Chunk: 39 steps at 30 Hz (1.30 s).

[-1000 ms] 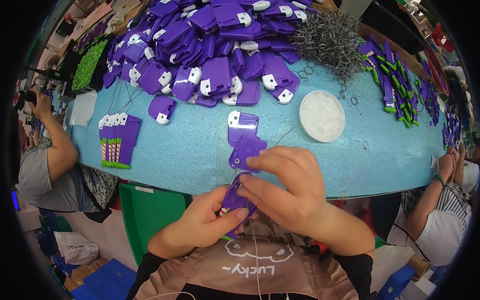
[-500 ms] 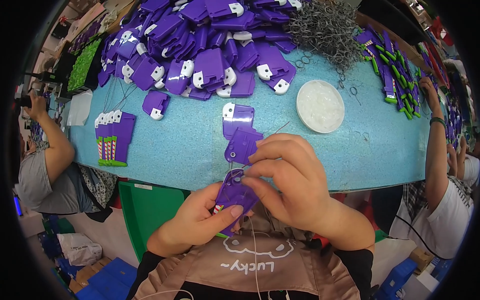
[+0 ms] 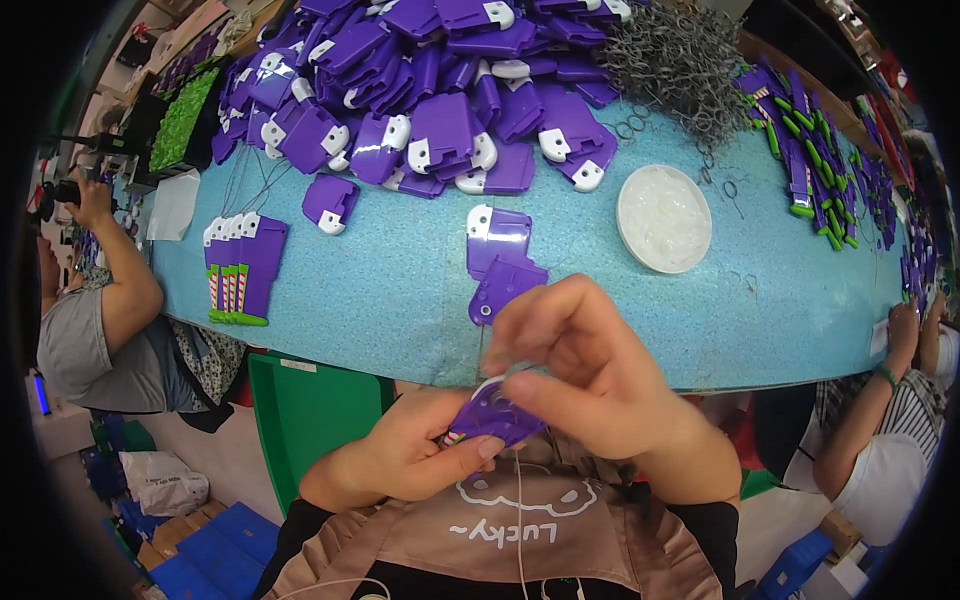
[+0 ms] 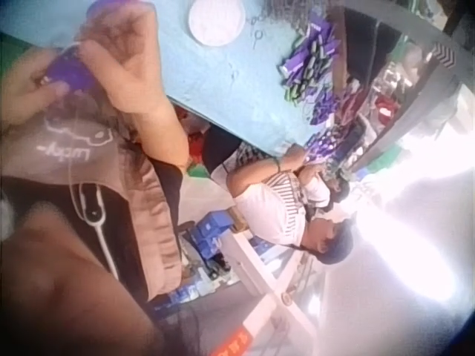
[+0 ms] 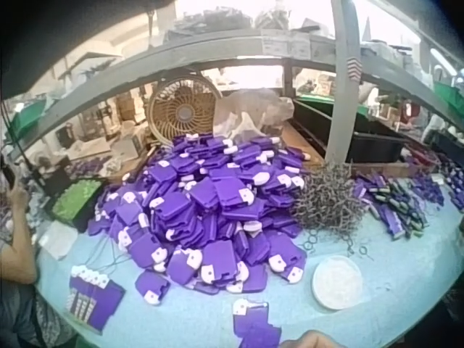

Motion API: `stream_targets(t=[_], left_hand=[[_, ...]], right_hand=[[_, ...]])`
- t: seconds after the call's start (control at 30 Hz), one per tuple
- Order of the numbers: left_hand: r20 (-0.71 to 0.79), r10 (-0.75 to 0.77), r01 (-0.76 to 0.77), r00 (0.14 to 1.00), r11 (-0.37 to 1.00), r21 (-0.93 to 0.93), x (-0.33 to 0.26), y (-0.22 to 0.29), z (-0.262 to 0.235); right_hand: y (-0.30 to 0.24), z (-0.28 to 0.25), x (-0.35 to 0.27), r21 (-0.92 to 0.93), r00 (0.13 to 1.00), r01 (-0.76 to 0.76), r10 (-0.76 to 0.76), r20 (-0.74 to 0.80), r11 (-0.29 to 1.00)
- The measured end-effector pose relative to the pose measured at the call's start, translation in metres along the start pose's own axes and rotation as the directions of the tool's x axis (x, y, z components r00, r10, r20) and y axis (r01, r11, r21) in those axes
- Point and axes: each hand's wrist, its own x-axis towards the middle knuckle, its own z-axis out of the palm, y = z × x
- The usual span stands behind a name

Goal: The person assembles purple plastic housings by hand, inserting internal components into the casings and threading pink cords through them on an assembly table.

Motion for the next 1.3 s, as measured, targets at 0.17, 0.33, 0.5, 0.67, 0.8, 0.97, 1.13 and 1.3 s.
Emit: stream_targets(t=[0.17, 0.33, 0.5, 0.67, 0.8, 0.97, 1.13, 1.3], left_hand=[[-0.162, -0.122, 0.095, 0.979, 0.982, -0.164, -0.010, -0.004, -0.001], [-0.467, -0.063, -0.164, 0.882, 0.889, -0.428, -0.025, 0.001, -0.021], [-0.434, -0.024, -0.177, 0.900, 0.892, -0.415, -0.018, -0.008, -0.019], [-0.309, 0.003, -0.059, 0.951, 0.983, -0.174, -0.005, -0.016, 0.000], [-0.217, 0.126, -0.147, 0.968, 0.986, -0.080, -0.004, -0.016, 0.006], [-0.268, 0.151, -0.136, 0.952, 0.988, 0.074, -0.005, -0.007, 0.006], [-0.365, 0.088, -0.116, 0.927, 0.992, -0.054, -0.005, -0.011, 0.010], [-0.360, 0.203, -0.132, 0.911, 0.968, 0.211, -0.012, -0.015, 0.003]], right_hand=[[0.015, 0.007, 0.003, -0.288, 0.986, -0.008, -0.041, -0.163, 0.958], [0.022, 0.004, -0.015, -0.940, 0.972, 0.235, 0.070, 0.225, -0.247], [0.008, -0.018, -0.030, -0.947, 0.940, 0.317, -0.146, 0.307, 0.048], [-0.005, 0.004, -0.011, -0.655, 0.920, 0.269, -0.390, -0.043, 0.706], [0.005, 0.011, 0.003, -0.818, 0.915, 0.251, -0.403, 0.025, 0.518], [0.011, 0.012, 0.001, -0.785, 0.911, 0.259, -0.412, 0.005, 0.563], [0.013, 0.017, -0.001, -0.717, 0.921, 0.234, -0.385, -0.053, 0.657], [0.012, 0.019, 0.000, -0.740, 0.920, 0.289, -0.391, 0.038, 0.608]])
